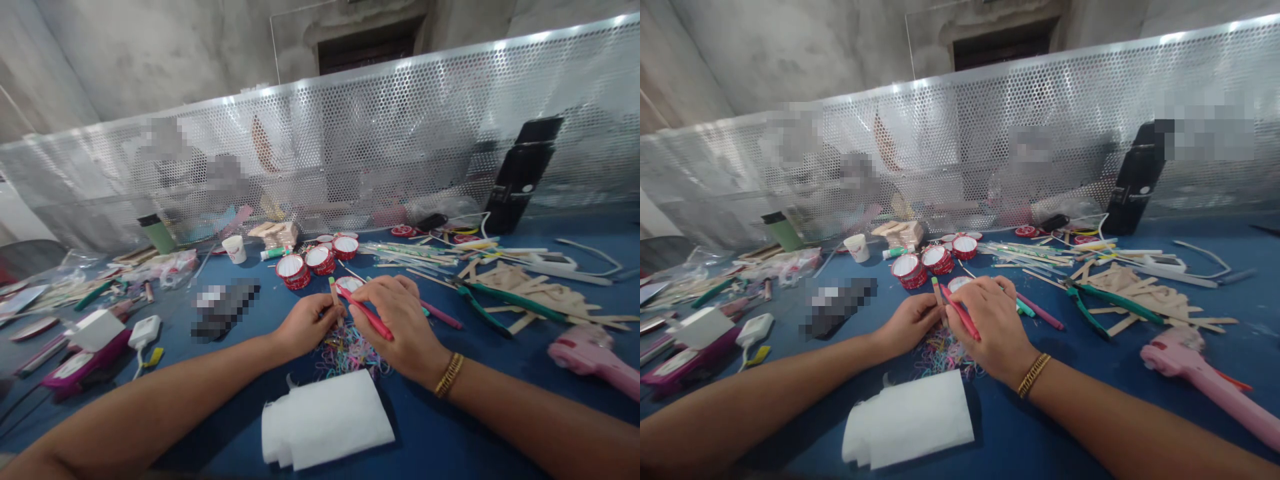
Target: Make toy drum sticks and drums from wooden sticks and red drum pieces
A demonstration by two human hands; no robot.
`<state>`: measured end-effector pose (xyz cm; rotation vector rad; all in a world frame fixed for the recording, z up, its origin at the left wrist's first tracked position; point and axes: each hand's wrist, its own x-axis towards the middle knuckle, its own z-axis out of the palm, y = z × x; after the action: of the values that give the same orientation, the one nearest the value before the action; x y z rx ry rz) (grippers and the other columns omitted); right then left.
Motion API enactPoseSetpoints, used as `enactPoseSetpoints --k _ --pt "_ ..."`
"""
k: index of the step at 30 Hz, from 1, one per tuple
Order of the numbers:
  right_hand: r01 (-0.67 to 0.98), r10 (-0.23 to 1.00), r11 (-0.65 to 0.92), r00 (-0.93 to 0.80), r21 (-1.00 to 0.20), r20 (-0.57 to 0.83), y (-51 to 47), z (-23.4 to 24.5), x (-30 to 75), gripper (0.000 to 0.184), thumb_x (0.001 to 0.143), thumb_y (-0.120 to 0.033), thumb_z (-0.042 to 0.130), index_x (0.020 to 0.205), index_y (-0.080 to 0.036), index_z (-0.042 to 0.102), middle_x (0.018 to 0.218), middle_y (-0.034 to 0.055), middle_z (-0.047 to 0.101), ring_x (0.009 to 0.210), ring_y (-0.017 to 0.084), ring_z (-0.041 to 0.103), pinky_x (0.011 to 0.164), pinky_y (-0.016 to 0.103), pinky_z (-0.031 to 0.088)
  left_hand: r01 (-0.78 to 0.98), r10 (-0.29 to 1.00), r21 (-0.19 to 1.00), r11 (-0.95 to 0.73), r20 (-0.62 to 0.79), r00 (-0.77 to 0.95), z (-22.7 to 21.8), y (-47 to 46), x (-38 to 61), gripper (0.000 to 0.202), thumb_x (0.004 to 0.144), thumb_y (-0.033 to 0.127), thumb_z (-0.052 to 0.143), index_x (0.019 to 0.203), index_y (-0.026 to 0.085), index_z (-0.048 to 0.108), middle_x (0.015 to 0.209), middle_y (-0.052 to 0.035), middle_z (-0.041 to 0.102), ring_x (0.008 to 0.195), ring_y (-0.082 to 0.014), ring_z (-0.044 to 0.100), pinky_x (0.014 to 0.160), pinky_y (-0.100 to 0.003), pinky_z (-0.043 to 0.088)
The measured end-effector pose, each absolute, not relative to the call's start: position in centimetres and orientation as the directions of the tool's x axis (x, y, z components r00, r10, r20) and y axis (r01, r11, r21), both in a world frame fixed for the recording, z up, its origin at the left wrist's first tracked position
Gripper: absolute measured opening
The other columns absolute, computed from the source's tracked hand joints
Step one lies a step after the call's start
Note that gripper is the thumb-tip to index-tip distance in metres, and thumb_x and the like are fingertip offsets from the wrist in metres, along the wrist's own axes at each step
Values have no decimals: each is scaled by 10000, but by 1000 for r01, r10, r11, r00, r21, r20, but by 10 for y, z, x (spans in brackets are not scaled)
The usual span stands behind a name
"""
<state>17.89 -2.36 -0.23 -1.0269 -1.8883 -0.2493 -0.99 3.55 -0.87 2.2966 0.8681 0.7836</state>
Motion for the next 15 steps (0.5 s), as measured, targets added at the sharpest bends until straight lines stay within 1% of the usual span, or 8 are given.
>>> enactPoseSetpoints --k 4,9,15 --pt "735 531 636 -194 -236 824 -23 -2 180 84 923 -277 533 897 -220 588 846 19 647 873 202 574 868 401 336 371 713 684 -628 315 627 -9 36 -10 314 966 356 450 770 149 582 680 9 552 620 -118 486 584 -218 380" --pt "710 517 670 -236 -218 823 -27 -1 179 68 926 -262 526 932 -228 586 876 17 661 892 202 574 883 408 333 328 709 721 -611 313 632 -11 36 -9 347 970 390 444 781 142 596 667 13 524 606 -115 444 583 -225 380" --pt "705 514 680 -264 -201 816 -27 0 177 70 931 -256 522 937 -232 587 892 15 670 909 205 568 900 415 328 338 706 712 -616 309 637 -13 37 -9 352 971 401 431 842 141 631 700 4 552 629 -123 453 606 -231 397"
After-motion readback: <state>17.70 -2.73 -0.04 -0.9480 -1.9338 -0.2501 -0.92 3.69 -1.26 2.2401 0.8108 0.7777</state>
